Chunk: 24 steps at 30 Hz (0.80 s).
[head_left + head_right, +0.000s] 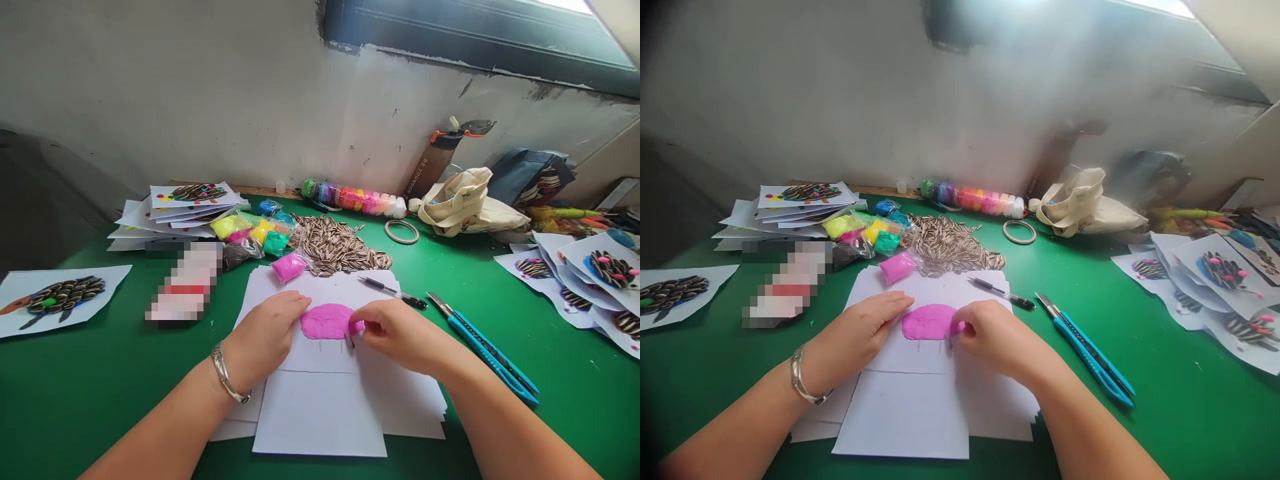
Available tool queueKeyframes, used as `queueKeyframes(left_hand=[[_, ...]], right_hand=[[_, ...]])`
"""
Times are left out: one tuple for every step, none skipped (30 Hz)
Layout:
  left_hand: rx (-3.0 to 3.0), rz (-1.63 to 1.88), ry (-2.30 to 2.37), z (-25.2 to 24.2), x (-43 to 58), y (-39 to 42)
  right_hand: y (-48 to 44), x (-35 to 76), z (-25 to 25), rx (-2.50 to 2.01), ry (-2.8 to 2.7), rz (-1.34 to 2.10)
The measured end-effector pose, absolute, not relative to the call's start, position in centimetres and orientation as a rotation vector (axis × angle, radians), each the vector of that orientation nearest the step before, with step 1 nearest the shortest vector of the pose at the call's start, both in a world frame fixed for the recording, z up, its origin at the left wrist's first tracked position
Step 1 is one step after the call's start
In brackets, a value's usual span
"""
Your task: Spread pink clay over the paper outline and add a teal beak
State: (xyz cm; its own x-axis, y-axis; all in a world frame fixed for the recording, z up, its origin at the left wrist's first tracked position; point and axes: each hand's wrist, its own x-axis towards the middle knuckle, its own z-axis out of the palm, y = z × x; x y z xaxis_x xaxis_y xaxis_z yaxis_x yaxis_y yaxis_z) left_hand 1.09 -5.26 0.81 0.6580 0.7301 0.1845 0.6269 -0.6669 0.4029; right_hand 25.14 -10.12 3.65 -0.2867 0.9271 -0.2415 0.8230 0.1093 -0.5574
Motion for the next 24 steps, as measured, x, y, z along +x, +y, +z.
queueKeyframes(left_hand=[[2.567, 0.475, 1.102, 0.7, 1.0, -5.2], [2.563, 0.465, 1.117, 0.6, 0.9, -5.1], [2.562, 0.455, 1.125, 0.6, 0.8, -5.0], [2.561, 0.445, 1.128, 0.5, 0.8, -5.0], [2.559, 0.439, 1.127, 0.5, 0.8, -5.0], [2.558, 0.437, 1.123, 0.5, 0.9, -5.0], [2.560, 0.440, 1.116, 0.6, 0.9, -5.0], [2.564, 0.444, 1.107, 0.7, 1.0, -5.1], [2.572, 0.448, 1.093, 0.9, 1.0, -5.2], [2.583, 0.445, 1.078, 1.0, 1.0, -5.2], [2.599, 0.436, 1.062, 1.2, 1.0, -5.3], [2.618, 0.424, 1.048, 1.4, 1.0, -5.4], [2.639, 0.408, 1.038, 1.5, 0.9, -5.4], [2.659, 0.392, 1.033, 1.6, 0.8, -5.5], [2.676, 0.376, 1.033, 1.7, 0.6, -5.6], [2.689, 0.359, 1.034, 1.8, 0.5, -5.6], [2.697, 0.343, 1.034, 1.9, 0.4, -5.6], [2.699, 0.323, 1.033, 2.0, 0.4, -5.6], [2.696, 0.298, 1.029, 2.1, 0.3, -5.7], [2.691, 0.267, 1.024, 2.2, 0.3, -5.7], [2.685, 0.230, 1.019, 2.3, 0.3, -5.7], [2.680, 0.188, 1.016, 2.5, 0.3, -5.7], [2.677, 0.145, 1.015, 2.6, 0.3, -5.7], [2.677, 0.105, 1.015, 2.7, 0.3, -5.7]], right_hand=[[-10.0, 25.1, 3.7, -1.757, -2.231, 0.896], [-10.0, 25.1, 3.7, -1.757, -2.240, 0.870], [-10.0, 25.1, 3.7, -1.765, -2.238, 0.838], [-10.0, 25.0, 3.7, -1.773, -2.229, 0.801], [-10.2, 24.9, 3.8, -1.779, -2.213, 0.758], [-10.4, 24.7, 3.9, -1.777, -2.202, 0.714], [-10.6, 24.5, 4.0, -1.761, -2.204, 0.668], [-11.0, 24.1, 4.0, -1.738, -2.223, 0.633], [-11.3, 23.7, 3.9, -1.693, -2.289, 0.611], [-11.7, 23.3, 3.8, -1.619, -2.387, 0.587], [-12.1, 22.9, 3.7, -1.523, -2.511, 0.560], [-12.4, 22.4, 3.4, -1.433, -2.628, 0.515], [-12.7, 22.0, 3.2, -1.367, -2.717, 0.452], [-13.0, 21.7, 2.9, -1.329, -2.781, 0.408], [-13.2, 21.5, 2.6, -1.315, -2.823, 0.377], [-13.3, 21.3, 2.4, -1.309, -2.849, 0.350], [-13.5, 21.2, 2.1, -1.306, -2.865, 0.333], [-13.6, 21.1, 1.9, -1.304, -2.872, 0.319], [-13.6, 21.1, 1.7, -1.301, -2.876, 0.307], [-13.7, 21.1, 1.6, -1.294, -2.879, 0.296], [-13.7, 21.1, 1.5, -1.285, -2.882, 0.287], [-13.8, 21.2, 1.4, -1.276, -2.886, 0.280], [-13.8, 21.2, 1.4, -1.263, -2.889, 0.274], [-13.8, 21.2, 1.4, -1.251, -2.890, 0.266]])
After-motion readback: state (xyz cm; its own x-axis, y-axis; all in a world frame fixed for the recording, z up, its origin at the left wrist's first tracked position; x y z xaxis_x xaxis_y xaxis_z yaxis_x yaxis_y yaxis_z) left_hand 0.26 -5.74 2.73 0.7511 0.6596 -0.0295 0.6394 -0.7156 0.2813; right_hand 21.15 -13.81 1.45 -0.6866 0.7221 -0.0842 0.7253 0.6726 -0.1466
